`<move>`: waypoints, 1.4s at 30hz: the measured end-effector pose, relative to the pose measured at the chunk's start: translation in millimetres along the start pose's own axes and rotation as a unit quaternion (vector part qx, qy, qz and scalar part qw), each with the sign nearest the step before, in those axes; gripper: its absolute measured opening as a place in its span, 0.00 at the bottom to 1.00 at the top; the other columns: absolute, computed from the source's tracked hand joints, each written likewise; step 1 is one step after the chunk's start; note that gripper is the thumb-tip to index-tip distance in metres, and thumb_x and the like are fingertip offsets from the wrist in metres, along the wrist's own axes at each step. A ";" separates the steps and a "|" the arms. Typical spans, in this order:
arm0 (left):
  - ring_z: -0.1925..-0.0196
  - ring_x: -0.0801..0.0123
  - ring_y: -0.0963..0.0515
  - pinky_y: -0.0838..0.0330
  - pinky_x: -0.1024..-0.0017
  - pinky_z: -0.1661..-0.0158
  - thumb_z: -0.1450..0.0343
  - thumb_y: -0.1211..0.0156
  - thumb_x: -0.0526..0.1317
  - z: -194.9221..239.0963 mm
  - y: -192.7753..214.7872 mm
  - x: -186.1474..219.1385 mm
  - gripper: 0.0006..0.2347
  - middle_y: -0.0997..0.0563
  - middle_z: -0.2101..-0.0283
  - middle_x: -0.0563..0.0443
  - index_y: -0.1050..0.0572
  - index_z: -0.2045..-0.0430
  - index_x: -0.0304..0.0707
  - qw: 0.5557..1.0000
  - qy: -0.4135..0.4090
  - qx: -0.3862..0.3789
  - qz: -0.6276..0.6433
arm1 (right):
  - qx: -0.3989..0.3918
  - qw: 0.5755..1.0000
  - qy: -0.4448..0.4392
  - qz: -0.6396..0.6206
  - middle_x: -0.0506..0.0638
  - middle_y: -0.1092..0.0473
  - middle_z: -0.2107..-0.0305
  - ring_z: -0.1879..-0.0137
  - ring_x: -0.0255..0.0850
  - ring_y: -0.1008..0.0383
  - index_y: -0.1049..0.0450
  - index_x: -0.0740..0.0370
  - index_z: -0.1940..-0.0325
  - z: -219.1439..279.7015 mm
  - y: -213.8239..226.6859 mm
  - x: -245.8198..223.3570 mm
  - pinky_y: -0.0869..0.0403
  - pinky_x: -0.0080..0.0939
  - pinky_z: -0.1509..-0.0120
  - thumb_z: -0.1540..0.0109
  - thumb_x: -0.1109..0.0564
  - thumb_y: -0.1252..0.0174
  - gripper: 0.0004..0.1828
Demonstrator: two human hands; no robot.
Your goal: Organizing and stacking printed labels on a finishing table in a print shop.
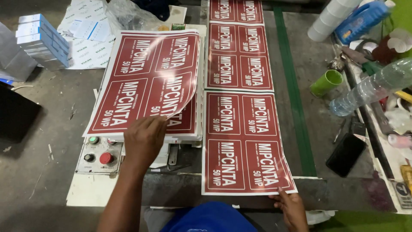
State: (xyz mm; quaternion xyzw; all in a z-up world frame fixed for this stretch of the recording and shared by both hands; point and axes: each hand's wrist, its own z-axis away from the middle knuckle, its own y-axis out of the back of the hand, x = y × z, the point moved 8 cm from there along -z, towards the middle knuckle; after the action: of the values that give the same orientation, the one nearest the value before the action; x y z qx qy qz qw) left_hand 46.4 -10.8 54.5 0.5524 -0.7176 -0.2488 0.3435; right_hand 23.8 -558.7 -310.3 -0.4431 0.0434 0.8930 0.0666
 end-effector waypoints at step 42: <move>0.41 0.62 0.18 0.25 0.57 0.40 0.26 0.36 0.47 43.6 -91.8 4.1 0.09 0.17 0.44 0.53 0.18 0.57 0.47 0.982 0.052 -0.167 0.074 | -0.136 0.973 0.161 -0.092 0.53 0.21 0.64 0.66 0.40 0.20 0.27 0.64 0.45 31.6 -141.9 -102.8 0.30 0.36 0.72 0.34 0.56 0.45 0.15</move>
State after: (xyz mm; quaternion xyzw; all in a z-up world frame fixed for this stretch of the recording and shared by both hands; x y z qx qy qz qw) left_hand 69.4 -40.2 -40.1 0.4448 -0.6864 -0.3097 0.4849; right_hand 82.8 -422.5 -212.0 -0.5880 -0.1094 0.7974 0.0800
